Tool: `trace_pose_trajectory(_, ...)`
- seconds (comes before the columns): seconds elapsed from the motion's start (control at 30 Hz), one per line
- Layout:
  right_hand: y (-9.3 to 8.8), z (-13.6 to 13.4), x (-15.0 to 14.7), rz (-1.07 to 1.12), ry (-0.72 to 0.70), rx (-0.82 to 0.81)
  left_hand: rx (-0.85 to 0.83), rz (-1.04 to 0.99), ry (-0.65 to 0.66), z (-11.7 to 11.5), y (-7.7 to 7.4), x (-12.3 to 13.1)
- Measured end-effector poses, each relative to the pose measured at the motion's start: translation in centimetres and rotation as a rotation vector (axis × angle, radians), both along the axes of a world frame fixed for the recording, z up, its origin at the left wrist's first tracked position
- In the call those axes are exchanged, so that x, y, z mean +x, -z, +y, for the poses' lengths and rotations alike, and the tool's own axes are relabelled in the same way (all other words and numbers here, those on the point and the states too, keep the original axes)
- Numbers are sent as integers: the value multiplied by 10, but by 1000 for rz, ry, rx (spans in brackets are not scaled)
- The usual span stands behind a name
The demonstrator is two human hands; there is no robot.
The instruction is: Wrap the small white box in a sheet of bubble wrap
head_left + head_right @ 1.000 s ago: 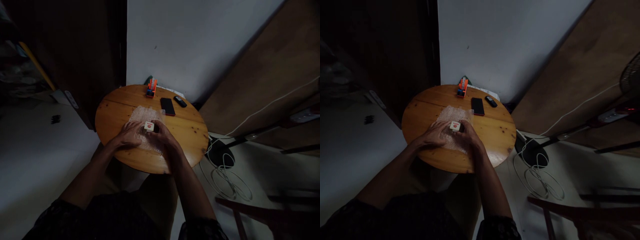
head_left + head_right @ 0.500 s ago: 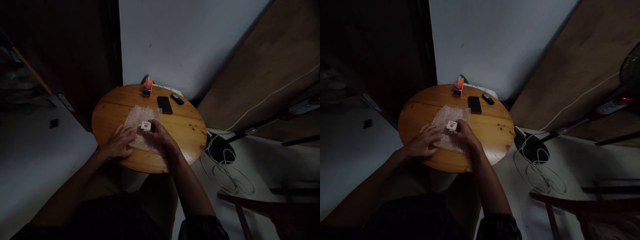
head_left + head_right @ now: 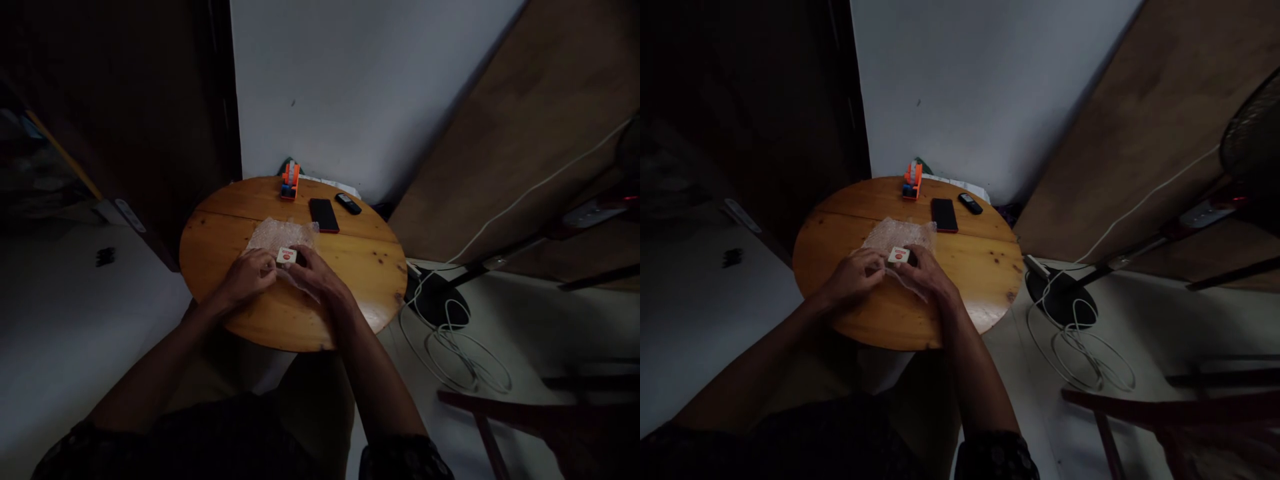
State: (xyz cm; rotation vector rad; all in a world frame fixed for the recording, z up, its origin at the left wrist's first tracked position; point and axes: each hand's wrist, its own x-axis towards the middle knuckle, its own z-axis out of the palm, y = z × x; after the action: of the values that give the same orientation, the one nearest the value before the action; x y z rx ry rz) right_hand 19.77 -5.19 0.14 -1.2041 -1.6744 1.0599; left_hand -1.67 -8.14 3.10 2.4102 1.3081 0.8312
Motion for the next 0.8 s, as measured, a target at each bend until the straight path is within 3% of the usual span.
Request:
trace_pose_trajectory(0.13, -13, -1, 7, 283, 11, -81, -112, -43, -145, 23, -5, 15)
trace_pose_trajectory(0.27, -25, -5, 18, 366, -57, -75, -218, -17, -314, 35, -6, 25)
trace_pose_trajectory(0.4, -21, -4, 18, 312, -35, -169, -224, -103, -286, 38, 0, 26)
trace_pose_trajectory(0.53, -10, 3, 12, 258, 69, -148, -207, -242, -220, 42, 8, 26)
trace_pose_trajectory(0.8, -7, 3, 4, 321, 46, -153, -240, -324, -206, 36, 8, 25)
